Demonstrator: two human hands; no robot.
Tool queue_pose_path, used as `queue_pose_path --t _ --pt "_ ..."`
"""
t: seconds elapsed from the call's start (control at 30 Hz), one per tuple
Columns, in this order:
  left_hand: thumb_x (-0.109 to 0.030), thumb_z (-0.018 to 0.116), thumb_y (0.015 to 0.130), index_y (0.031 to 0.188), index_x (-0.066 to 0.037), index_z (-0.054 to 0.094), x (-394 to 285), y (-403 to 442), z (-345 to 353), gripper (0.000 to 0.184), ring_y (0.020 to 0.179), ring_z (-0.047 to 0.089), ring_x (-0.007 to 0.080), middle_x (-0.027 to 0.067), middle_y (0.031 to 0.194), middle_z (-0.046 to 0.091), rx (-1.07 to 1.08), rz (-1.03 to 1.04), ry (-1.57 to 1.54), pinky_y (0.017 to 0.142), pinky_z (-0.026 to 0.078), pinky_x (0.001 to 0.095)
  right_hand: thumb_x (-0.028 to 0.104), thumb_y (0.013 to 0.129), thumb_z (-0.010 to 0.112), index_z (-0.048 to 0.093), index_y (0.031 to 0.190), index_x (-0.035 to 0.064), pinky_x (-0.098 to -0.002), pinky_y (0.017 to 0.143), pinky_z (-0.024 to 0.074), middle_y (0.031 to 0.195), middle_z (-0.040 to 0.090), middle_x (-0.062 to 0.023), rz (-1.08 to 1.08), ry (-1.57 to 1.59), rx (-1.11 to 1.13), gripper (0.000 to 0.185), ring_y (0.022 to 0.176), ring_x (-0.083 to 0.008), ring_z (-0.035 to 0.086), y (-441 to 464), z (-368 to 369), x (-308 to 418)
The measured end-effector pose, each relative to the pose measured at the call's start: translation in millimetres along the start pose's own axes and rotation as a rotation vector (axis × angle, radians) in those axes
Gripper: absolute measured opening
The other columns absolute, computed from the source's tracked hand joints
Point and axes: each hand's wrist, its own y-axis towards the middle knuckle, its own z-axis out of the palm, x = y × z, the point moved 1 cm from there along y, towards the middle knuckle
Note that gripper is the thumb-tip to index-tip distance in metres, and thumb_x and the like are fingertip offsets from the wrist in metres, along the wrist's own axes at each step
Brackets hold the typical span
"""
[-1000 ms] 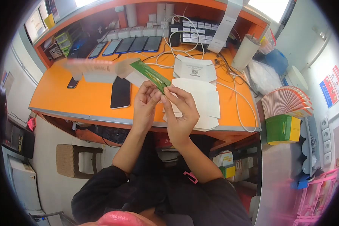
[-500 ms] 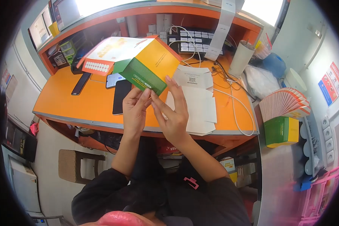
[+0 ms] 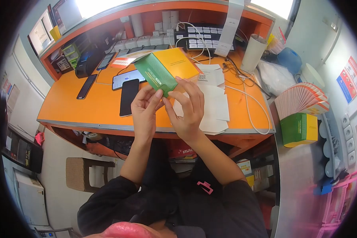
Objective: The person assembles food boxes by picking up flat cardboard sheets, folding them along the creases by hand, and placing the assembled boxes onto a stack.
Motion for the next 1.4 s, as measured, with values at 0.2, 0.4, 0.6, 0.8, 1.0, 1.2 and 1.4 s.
queue_pose_path --t 0.2,0.4,0.6,0.8,1.0,1.2,1.4 --pt "-0.005 0.064 0.083 0.102 0.005 0.058 -1 7 -4 0.022 0.083 0.06 0.0107 0.0101 0.092 0.065 0.016 0.047 0.044 0.073 0.048 0.0219 0.003 0.065 0.075 0.054 0.103 0.0066 -0.0391 0.09 0.0406 0.117 0.052 -0.0143 -0.008 0.023 0.016 0.044 0.109 -0.0305 0.049 2 0 -2" --pt "-0.003 0.065 0.08 0.099 0.004 0.06 -20 26 -7 0.021 0.079 0.061 0.0104 0.01 0.087 0.066 0.125 0.163 0.402 0.074 0.047 0.0227 0.01 0.064 0.074 0.052 0.115 0.0071 -0.0387 0.088 0.041 0.122 0.048 -0.0152 0.092 0.04 0.202 0.056 0.107 -0.0332 0.05 35 -11 5" --pt "-0.001 0.066 0.075 0.109 0.002 0.057 -14 36 4 0.035 0.096 0.058 0.0176 0.0122 0.11 0.058 0.287 0.336 0.643 0.082 0.046 0.0281 0.013 0.066 0.071 0.052 0.118 0.0065 -0.0379 0.083 0.0454 0.117 0.052 -0.015 0.04 0.076 0.19 0.056 0.104 -0.0315 0.053 74 -9 3" --pt "-0.025 0.056 0.084 0.138 -0.005 0.02 -28 52 23 0.069 0.13 0.029 0.0227 0.0099 0.136 0.029 0.509 0.158 -0.074 0.105 0.029 0.046 -0.001 0.063 0.064 0.061 0.103 0.0023 -0.0348 0.081 0.0458 0.109 0.059 -0.0162 -0.236 -0.016 0.075 0.04 0.097 -0.0299 0.059 95 -11 -10" --pt "-0.049 0.041 0.092 0.126 -0.004 0.038 -70 74 62 0.056 0.116 0.046 0.0197 0.0105 0.124 0.046 0.33 0.154 -0.078 0.094 0.04 0.037 0.009 0.066 0.067 0.068 0.094 0.011 -0.0378 0.084 0.0434 0.105 0.061 -0.0078 -0.557 -0.194 -0.02 0.029 0.099 -0.0267 0.058 121 -9 -24" --pt "-0.026 0.056 0.09 0.1 0.002 0.06 -94 115 72 0.03 0.085 0.06 0.0115 0.0059 0.091 0.064 0.226 0.182 0.02 0.08 0.048 0.0304 0.011 0.071 0.065 0.068 0.093 0.0148 -0.0384 0.09 0.0388 0.102 0.063 -0.0033 -0.551 -0.165 -0.131 0.023 0.101 -0.0219 0.057 145 -20 -31" --pt "-0.015 0.063 0.085 0.097 0.006 0.06 -77 150 50 0.024 0.084 0.061 0.0118 0.0099 0.091 0.065 0.203 0.467 0.292 0.074 0.048 0.0261 0.006 0.073 0.063 0.067 0.097 0.0132 -0.0386 0.095 0.0333 0.104 0.063 -0.0021 -0.371 -0.185 -0.002 0.025 0.1 -0.0218 0.057 144 -9 -49"
